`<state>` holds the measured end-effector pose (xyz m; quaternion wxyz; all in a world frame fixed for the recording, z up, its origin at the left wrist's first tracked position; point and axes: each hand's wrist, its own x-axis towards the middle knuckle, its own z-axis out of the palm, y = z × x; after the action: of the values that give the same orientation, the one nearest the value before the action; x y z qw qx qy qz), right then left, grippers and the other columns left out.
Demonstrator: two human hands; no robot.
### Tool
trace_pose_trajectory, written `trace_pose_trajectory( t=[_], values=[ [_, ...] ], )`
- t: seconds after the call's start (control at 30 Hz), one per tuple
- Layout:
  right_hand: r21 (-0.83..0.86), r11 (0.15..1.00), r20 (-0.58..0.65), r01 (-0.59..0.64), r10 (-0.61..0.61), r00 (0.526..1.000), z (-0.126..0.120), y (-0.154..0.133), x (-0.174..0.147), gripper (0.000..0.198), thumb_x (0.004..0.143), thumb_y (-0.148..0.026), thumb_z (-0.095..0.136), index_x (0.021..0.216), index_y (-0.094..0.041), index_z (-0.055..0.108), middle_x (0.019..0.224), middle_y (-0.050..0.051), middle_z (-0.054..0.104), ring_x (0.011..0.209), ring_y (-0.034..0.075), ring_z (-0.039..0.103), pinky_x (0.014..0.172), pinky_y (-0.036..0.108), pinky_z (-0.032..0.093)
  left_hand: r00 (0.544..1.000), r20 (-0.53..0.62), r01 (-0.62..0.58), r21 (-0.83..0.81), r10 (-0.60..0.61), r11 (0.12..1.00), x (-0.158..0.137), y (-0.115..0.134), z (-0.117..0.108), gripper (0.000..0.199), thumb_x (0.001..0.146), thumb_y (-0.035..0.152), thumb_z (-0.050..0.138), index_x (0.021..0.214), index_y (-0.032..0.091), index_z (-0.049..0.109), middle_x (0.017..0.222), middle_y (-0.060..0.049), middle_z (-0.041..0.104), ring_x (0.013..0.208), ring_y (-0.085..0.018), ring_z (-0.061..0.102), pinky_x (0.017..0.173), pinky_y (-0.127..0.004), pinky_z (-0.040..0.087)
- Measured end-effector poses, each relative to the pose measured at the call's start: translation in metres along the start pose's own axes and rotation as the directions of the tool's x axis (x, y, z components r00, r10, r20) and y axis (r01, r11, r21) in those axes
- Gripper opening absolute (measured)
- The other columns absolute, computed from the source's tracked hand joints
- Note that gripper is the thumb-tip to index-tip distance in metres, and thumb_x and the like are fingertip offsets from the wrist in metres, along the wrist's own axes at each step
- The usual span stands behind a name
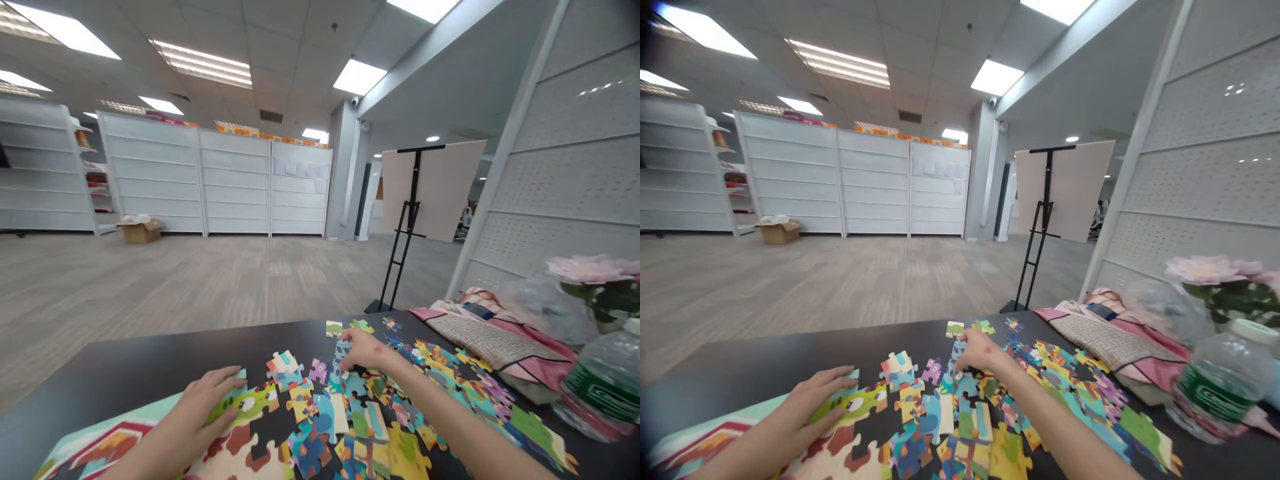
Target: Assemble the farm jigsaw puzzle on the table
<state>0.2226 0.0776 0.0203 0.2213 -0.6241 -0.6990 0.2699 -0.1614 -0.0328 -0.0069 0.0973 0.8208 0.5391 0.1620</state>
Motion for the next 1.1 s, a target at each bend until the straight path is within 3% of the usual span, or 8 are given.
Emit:
trace_pose_trajectory(
  t=[0.17, 0.3, 0.4, 0.47, 0.67, 0.77, 0.93, 1.1],
  values=[
    [0.273, 0.961, 0.056, -0.046, 0.032, 0.998, -0.001, 0.002, -0.011, 0.031, 0.049, -0.023, 0.079, 0.065, -0.021, 0.053, 0.055, -0.008, 0.057, 0.056, 0.014, 0.057, 0.054, 0.025, 0.044, 0.999, -0.041, -0.017, -0.014, 0.017, 1.000, 0.000, 0.002, -0.002, 0.036, 0.095, 0.043, 0.053, 0.128, 0.038, 0.066, 0.145, -0.006, 0.059, 0.132, -0.033, 0.056, 0.106, -0.051, 0.051],
    [0.481, 0.876, 0.013, -0.032, 0.029, 0.999, -0.012, 0.005, -0.027, 0.036, 0.051, -0.032, 0.079, 0.070, -0.022, 0.050, 0.056, -0.008, 0.056, 0.054, 0.012, 0.056, 0.053, 0.024, 0.044, 0.998, -0.059, -0.020, -0.011, 0.019, 1.000, 0.000, -0.002, 0.001, 0.037, 0.095, 0.043, 0.053, 0.130, 0.036, 0.064, 0.146, -0.007, 0.058, 0.133, -0.033, 0.055, 0.107, -0.052, 0.049],
    [0.595, 0.803, -0.052, 0.023, 0.011, 0.999, -0.023, 0.006, -0.042, 0.037, 0.053, -0.034, 0.079, 0.074, -0.022, 0.051, 0.061, -0.006, 0.059, 0.058, 0.013, 0.058, 0.057, 0.025, 0.045, 0.983, -0.184, -0.017, -0.030, 0.011, 0.999, 0.006, 0.007, -0.001, 0.038, 0.095, 0.042, 0.052, 0.130, 0.034, 0.063, 0.146, -0.008, 0.057, 0.134, -0.033, 0.053, 0.106, -0.055, 0.048],
    [0.644, 0.761, -0.113, 0.077, -0.005, 0.994, -0.029, 0.004, -0.054, 0.037, 0.055, -0.034, 0.079, 0.075, -0.022, 0.051, 0.063, -0.006, 0.060, 0.060, 0.013, 0.058, 0.057, 0.025, 0.044, 0.972, -0.236, -0.042, -0.092, 0.019, 0.995, 0.015, 0.028, -0.004, 0.037, 0.096, 0.040, 0.051, 0.130, 0.032, 0.063, 0.144, -0.009, 0.057, 0.134, -0.032, 0.051, 0.109, -0.056, 0.044],
    [0.736, 0.648, -0.236, 0.196, -0.026, 0.971, -0.034, -0.012, -0.091, 0.043, 0.056, -0.042, 0.082, 0.081, -0.023, 0.052, 0.071, -0.004, 0.062, 0.065, 0.015, 0.060, 0.063, 0.028, 0.048, 0.987, -0.141, -0.140, -0.468, 0.082, 0.873, 0.061, 0.135, 0.013, 0.063, 0.092, 0.043, 0.059, 0.149, 0.023, 0.042, 0.155, -0.015, 0.044, 0.144, -0.030, 0.039, 0.121, -0.049, 0.029],
    [0.776, 0.596, -0.233, 0.203, -0.029, 0.972, -0.033, -0.012, -0.109, 0.045, 0.059, -0.049, 0.080, 0.086, -0.024, 0.053, 0.078, -0.002, 0.064, 0.069, 0.018, 0.063, 0.067, 0.032, 0.052, 0.988, -0.135, -0.147, -0.671, 0.076, 0.726, 0.085, 0.176, 0.031, 0.062, 0.091, 0.037, 0.057, 0.147, 0.017, 0.041, 0.151, -0.019, 0.049, 0.139, -0.030, 0.047, 0.111, -0.043, 0.042],
    [0.751, 0.614, -0.307, 0.242, 0.001, 0.952, -0.031, 0.008, -0.136, 0.037, 0.060, -0.038, 0.077, 0.077, -0.025, 0.047, 0.067, -0.005, 0.055, 0.059, 0.015, 0.055, 0.056, 0.028, 0.045, 0.985, -0.100, -0.175, -0.613, 0.144, 0.770, 0.089, 0.206, 0.046, 0.026, 0.086, 0.031, 0.059, 0.107, 0.018, 0.067, 0.102, -0.010, 0.075, 0.095, -0.026, 0.069, 0.088, -0.036, 0.051],
    [0.673, 0.670, -0.391, 0.312, -0.035, 0.920, -0.010, 0.010, -0.161, 0.027, 0.059, -0.020, 0.070, 0.070, -0.024, 0.046, 0.059, -0.008, 0.049, 0.060, 0.013, 0.047, 0.055, 0.024, 0.036, 0.990, -0.082, -0.138, -0.456, 0.113, 0.879, 0.079, 0.209, 0.053, 0.024, 0.078, 0.020, 0.057, 0.098, 0.023, 0.070, 0.098, -0.007, 0.076, 0.101, -0.030, 0.066, 0.093, -0.040, 0.044]
  ],
)
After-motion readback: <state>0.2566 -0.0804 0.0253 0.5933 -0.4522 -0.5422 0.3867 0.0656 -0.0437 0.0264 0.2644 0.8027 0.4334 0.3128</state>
